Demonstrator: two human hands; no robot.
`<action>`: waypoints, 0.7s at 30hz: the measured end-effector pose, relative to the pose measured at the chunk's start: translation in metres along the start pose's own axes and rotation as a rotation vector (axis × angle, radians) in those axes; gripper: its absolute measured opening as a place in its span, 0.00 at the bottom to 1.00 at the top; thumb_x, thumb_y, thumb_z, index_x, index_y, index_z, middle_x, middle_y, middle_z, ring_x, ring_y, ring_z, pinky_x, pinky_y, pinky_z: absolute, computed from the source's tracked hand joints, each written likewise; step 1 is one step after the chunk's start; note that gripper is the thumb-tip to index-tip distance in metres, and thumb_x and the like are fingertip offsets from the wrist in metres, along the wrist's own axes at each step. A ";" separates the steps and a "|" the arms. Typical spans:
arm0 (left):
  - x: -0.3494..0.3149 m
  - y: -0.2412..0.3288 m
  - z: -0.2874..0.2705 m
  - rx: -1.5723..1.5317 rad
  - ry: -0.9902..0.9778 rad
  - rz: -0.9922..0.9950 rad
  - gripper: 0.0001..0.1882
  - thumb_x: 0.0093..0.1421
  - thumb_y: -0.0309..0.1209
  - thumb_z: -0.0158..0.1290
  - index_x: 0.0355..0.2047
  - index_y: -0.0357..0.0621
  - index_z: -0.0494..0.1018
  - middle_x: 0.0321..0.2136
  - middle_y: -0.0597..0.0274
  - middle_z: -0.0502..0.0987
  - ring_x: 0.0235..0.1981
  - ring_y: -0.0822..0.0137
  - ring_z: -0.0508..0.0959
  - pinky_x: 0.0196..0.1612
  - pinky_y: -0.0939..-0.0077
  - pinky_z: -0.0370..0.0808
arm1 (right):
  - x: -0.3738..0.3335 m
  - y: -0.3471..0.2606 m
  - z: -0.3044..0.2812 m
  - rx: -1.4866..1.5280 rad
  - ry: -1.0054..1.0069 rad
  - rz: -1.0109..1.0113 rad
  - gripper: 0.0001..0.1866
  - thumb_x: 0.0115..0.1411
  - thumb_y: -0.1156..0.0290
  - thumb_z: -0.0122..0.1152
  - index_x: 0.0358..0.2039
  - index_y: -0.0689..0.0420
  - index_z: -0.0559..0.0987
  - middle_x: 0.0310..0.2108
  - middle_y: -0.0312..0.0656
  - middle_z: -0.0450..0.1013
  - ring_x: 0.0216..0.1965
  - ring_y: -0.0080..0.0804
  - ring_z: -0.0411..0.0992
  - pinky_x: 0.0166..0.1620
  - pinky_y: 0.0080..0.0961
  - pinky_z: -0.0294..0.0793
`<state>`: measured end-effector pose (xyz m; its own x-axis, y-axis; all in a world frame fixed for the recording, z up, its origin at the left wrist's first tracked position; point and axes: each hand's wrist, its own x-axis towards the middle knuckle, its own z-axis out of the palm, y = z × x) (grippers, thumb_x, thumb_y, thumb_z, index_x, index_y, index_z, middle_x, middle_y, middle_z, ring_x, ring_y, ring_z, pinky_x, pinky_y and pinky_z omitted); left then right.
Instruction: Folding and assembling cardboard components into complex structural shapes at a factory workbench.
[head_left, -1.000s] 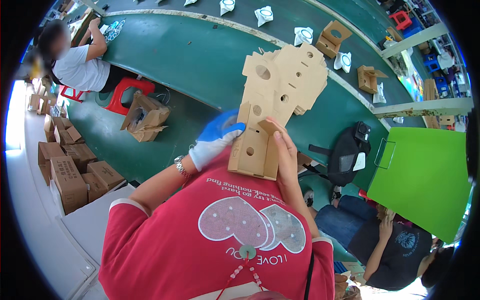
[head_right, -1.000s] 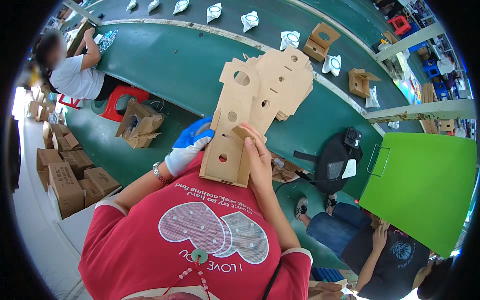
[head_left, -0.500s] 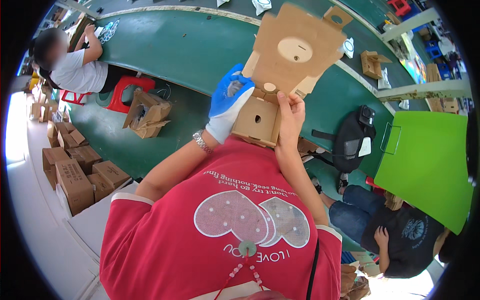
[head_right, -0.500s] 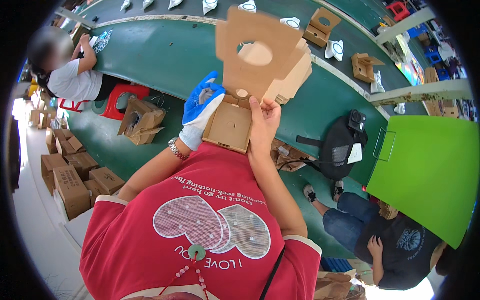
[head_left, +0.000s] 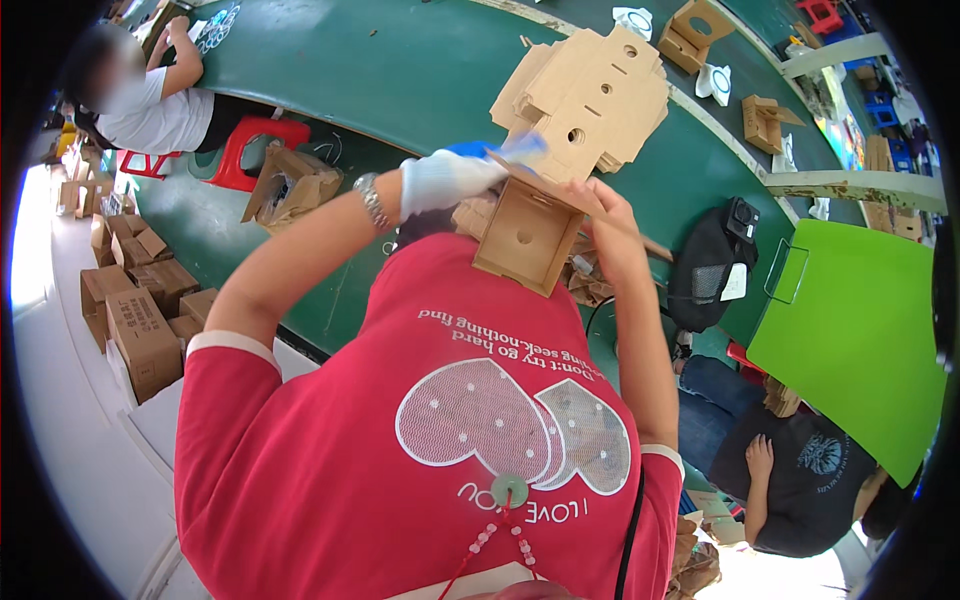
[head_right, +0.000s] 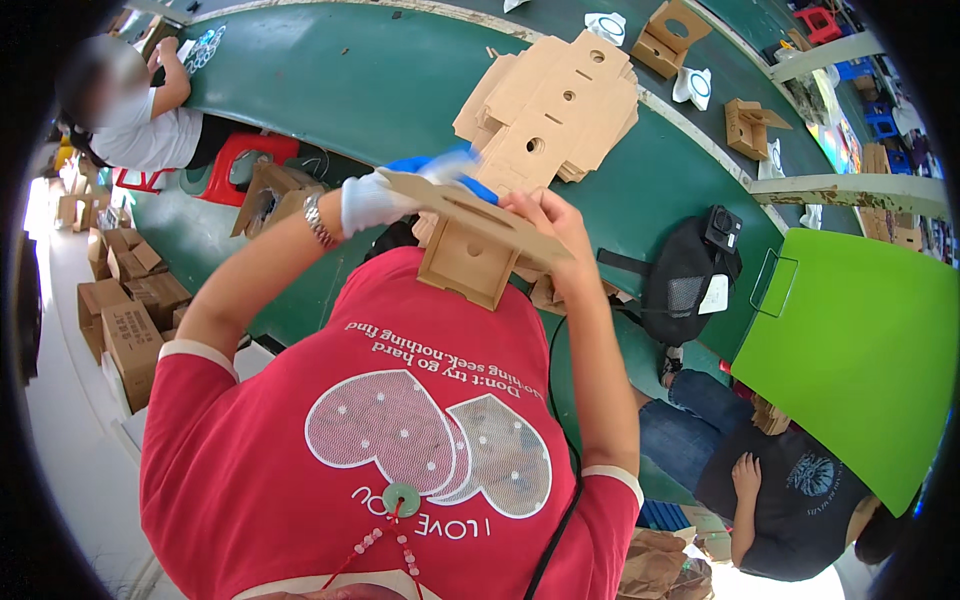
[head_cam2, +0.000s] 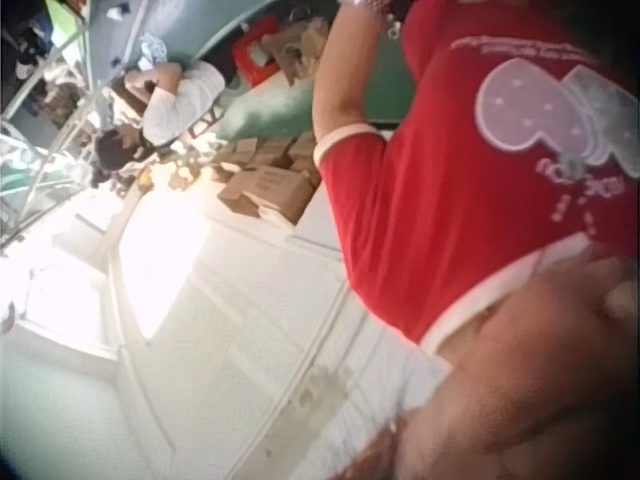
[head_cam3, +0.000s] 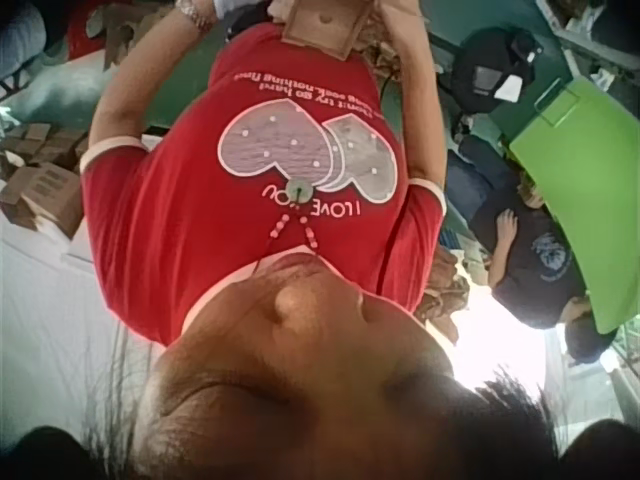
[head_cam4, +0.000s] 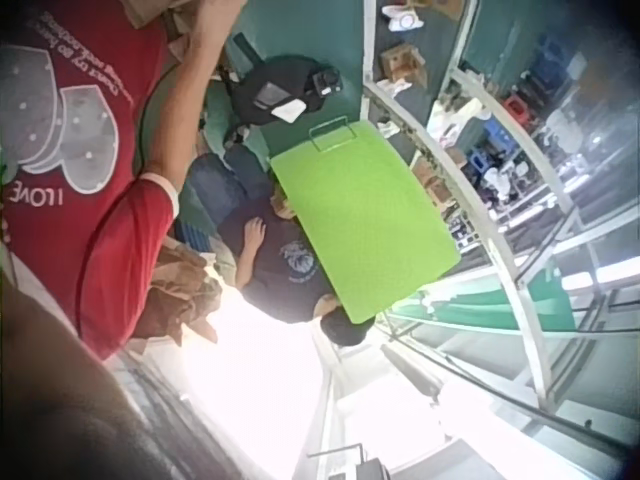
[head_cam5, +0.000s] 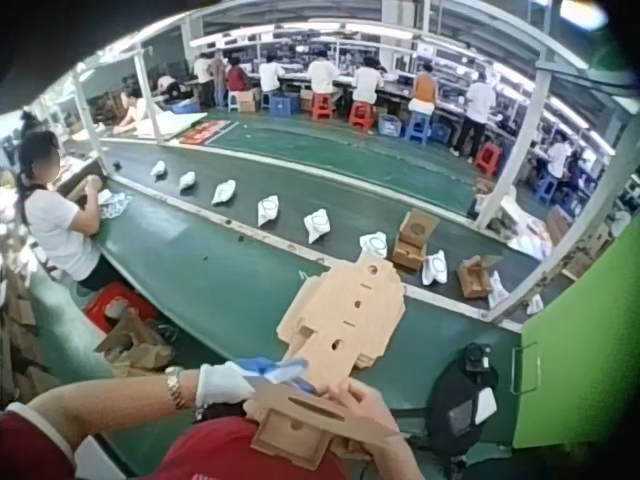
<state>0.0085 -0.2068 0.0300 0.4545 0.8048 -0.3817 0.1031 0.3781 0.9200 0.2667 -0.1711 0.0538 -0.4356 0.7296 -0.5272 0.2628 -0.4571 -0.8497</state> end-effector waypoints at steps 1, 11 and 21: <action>0.003 0.016 0.002 -0.003 0.003 0.003 0.32 0.66 0.50 0.50 0.62 0.40 0.66 0.58 0.55 0.72 0.61 0.65 0.69 0.63 0.72 0.64 | 0.010 0.008 -0.006 0.048 -0.088 0.005 0.15 0.65 0.57 0.61 0.36 0.58 0.77 0.37 0.34 0.77 0.39 0.20 0.71 0.43 0.21 0.71; 0.023 0.013 -0.011 0.823 0.206 0.450 0.19 0.63 0.39 0.56 0.50 0.43 0.77 0.50 0.60 0.78 0.49 0.66 0.77 0.54 0.72 0.72 | 0.037 0.011 0.010 -0.223 0.016 -0.164 0.20 0.55 0.59 0.69 0.35 0.66 0.82 0.32 0.41 0.77 0.33 0.23 0.74 0.39 0.23 0.72; 0.007 -0.061 0.005 0.481 0.534 0.425 0.59 0.44 0.39 0.74 0.70 0.43 0.48 0.69 0.46 0.52 0.69 0.50 0.55 0.65 0.60 0.62 | 0.080 0.053 0.021 -0.711 0.762 -0.391 0.19 0.56 0.60 0.67 0.27 0.67 0.79 0.33 0.48 0.70 0.35 0.47 0.69 0.41 0.42 0.71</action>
<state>0.0103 -0.2265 -0.0286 0.0722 0.9892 0.1273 0.4388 -0.1461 0.8866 0.2278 -0.1470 -0.0331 -0.0173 0.9928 0.1187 0.7629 0.0899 -0.6402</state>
